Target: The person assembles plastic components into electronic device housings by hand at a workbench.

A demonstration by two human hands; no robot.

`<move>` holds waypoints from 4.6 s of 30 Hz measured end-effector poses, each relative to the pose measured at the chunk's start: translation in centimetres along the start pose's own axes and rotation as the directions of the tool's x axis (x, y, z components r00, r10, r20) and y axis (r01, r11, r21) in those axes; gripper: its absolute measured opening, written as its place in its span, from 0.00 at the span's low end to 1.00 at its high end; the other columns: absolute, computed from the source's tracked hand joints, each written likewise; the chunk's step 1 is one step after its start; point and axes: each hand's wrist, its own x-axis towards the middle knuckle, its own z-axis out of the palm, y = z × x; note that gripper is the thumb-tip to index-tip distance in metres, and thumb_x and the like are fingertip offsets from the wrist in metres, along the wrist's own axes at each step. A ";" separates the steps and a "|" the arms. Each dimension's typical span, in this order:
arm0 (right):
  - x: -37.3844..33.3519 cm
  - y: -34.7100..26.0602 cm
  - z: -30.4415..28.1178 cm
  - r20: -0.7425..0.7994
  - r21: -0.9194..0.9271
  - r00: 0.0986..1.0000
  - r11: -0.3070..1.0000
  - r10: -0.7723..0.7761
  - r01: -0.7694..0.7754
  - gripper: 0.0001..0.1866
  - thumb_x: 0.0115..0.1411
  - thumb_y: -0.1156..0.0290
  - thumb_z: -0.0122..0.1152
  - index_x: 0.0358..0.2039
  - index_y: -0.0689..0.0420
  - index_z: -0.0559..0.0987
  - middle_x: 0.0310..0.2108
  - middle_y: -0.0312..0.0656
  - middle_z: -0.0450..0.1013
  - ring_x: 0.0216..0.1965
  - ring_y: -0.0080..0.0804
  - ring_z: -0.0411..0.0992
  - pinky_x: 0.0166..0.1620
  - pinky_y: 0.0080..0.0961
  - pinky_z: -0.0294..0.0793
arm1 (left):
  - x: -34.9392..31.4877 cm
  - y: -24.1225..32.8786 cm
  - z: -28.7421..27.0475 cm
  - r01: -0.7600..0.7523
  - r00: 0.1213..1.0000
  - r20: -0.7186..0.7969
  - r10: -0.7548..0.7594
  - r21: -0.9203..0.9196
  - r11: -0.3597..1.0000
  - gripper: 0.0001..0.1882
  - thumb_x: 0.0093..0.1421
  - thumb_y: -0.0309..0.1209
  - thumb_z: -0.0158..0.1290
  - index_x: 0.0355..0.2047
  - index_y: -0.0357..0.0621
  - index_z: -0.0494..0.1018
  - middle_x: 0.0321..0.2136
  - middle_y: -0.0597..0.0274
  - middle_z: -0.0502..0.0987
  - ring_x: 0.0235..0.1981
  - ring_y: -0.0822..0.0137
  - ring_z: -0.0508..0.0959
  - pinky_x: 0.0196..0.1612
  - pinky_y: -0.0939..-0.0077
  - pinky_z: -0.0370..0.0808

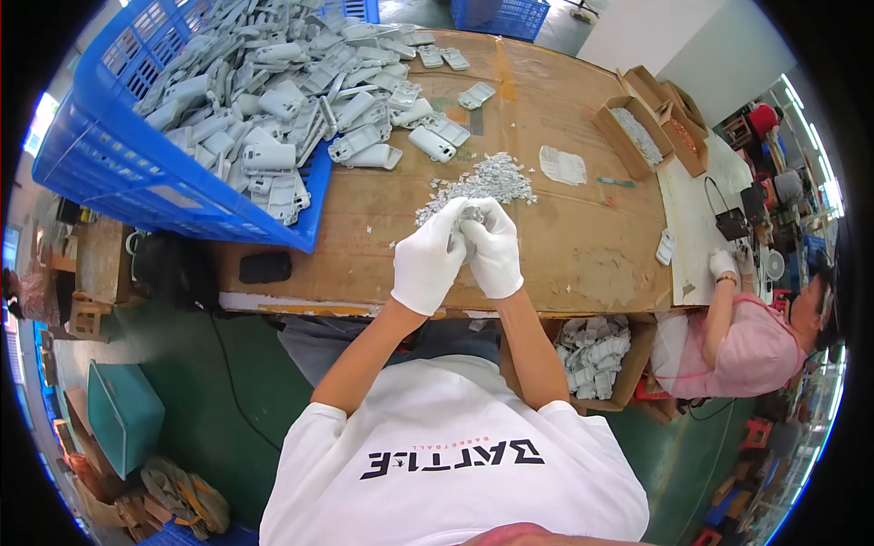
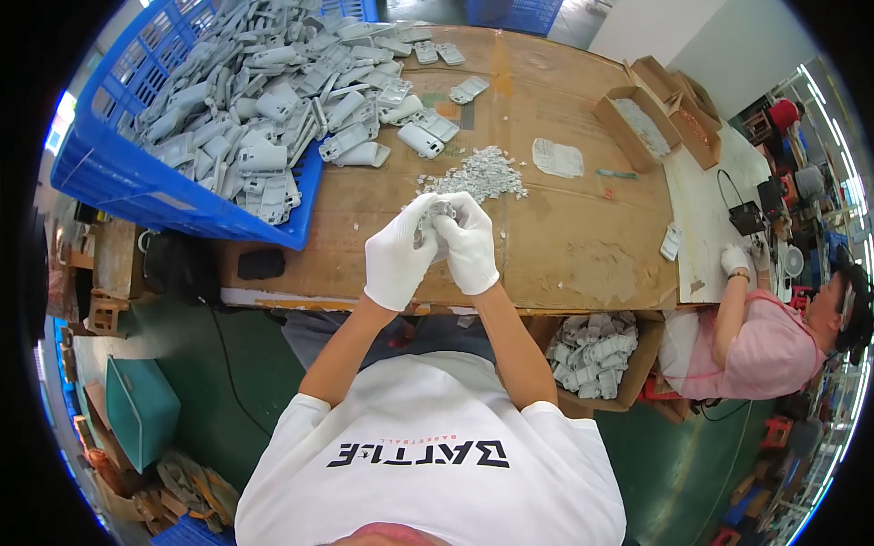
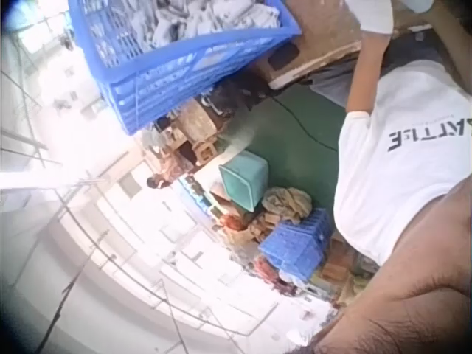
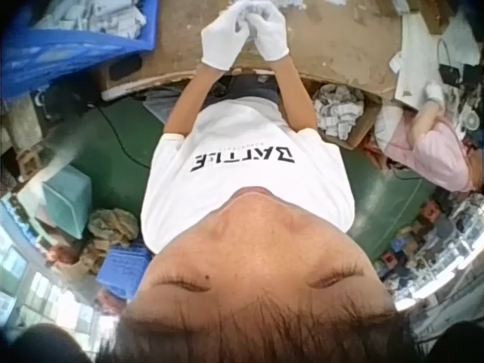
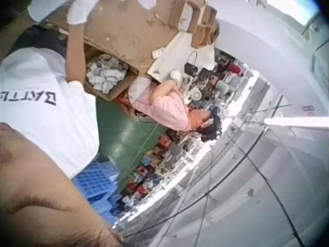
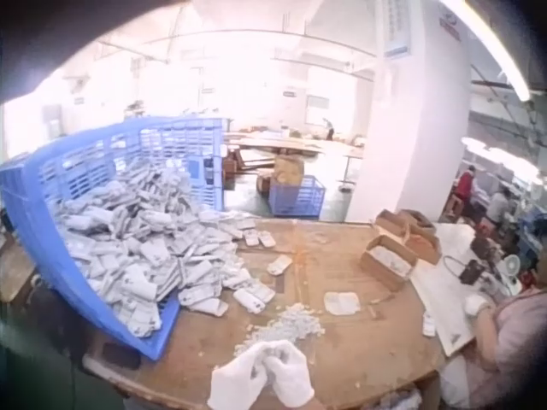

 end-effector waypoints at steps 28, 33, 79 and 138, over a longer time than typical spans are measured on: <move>6.2 -2.3 -16.2 0.559 -0.806 0.788 -0.394 -0.259 0.442 0.06 0.51 0.75 0.59 0.32 0.53 0.77 0.31 0.37 0.71 0.35 0.35 0.73 0.39 0.30 0.76 | 8.9 -15.7 -2.2 -0.288 0.958 0.209 0.198 0.722 0.630 0.01 0.54 0.27 0.53 0.27 0.47 0.73 0.26 0.60 0.75 0.30 0.57 0.78 0.35 0.61 0.75; 6.0 -3.2 -15.0 0.587 -0.734 0.801 -0.494 -0.118 0.466 0.02 0.51 0.73 0.60 0.24 0.55 0.75 0.31 0.38 0.71 0.35 0.37 0.73 0.39 0.32 0.76 | 4.1 -15.9 -4.2 -0.241 0.961 0.240 0.140 0.471 0.849 0.04 0.51 0.21 0.53 0.25 0.45 0.71 0.27 0.53 0.75 0.36 0.49 0.75 0.40 0.57 0.73; 0.9 -1.2 1.8 0.129 -0.571 0.987 0.807 -0.095 0.152 0.07 0.58 0.81 0.56 0.37 0.62 0.75 0.34 0.34 0.72 0.38 0.18 0.68 0.44 0.19 0.70 | -1.4 0.3 -1.5 0.307 0.952 0.066 -0.300 -0.272 0.912 0.23 0.54 0.17 0.56 0.52 0.43 0.72 0.40 0.52 0.81 0.42 0.58 0.84 0.44 0.70 0.78; 6.4 -2.6 -16.2 0.236 -0.970 0.914 -0.019 -0.330 0.243 0.07 0.55 0.72 0.64 0.34 0.54 0.76 0.33 0.44 0.73 0.36 0.47 0.75 0.38 0.39 0.76 | 12.0 -13.2 -2.0 0.303 0.890 0.029 -0.455 0.710 0.636 0.22 0.52 0.45 0.66 0.44 0.53 0.75 0.44 0.41 0.71 0.42 0.42 0.80 0.43 0.52 0.79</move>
